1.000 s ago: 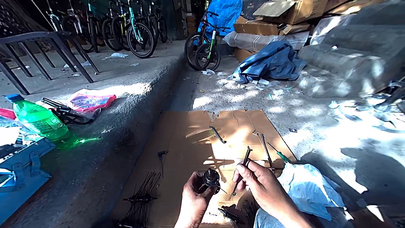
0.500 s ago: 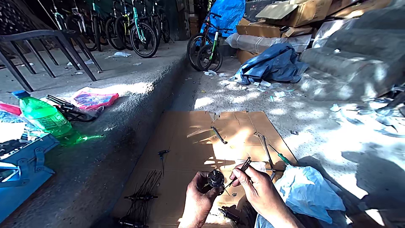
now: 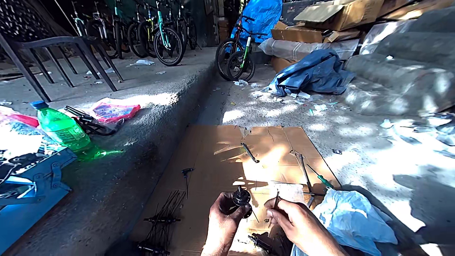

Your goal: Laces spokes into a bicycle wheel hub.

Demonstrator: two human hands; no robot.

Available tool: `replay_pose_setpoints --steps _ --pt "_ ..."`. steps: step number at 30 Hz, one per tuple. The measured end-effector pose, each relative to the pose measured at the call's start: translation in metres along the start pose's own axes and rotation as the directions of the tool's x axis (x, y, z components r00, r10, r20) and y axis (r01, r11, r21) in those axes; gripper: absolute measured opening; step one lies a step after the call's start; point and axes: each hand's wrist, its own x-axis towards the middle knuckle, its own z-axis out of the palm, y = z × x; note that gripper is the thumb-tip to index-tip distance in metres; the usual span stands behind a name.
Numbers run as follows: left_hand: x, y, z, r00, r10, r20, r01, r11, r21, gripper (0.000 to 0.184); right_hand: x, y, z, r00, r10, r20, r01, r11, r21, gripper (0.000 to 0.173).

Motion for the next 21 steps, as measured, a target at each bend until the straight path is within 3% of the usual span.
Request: replay_pose_setpoints --steps 2,5,9,21 --pt "0.001 -0.001 0.001 1.0 0.011 -0.012 -0.011 1.0 -0.007 0.038 -0.001 -0.002 0.002 0.98 -0.113 -0.166 0.148 0.965 0.216 0.019" --pt "0.001 -0.002 0.002 1.0 0.01 -0.018 -0.01 1.0 -0.02 0.036 0.003 -0.011 0.007 0.947 -0.238 -0.216 0.305 0.878 0.369 0.021" --pt "-0.001 -0.003 0.0 1.0 -0.001 -0.023 0.001 1.0 -0.013 0.036 0.009 -0.006 0.023 0.917 -0.32 -0.24 0.385 0.868 0.314 0.022" --pt "-0.003 -0.006 0.005 0.998 0.06 -0.014 -0.059 0.996 0.063 0.037 0.005 -0.004 0.031 0.909 -0.34 -0.242 0.392 0.893 0.22 0.021"
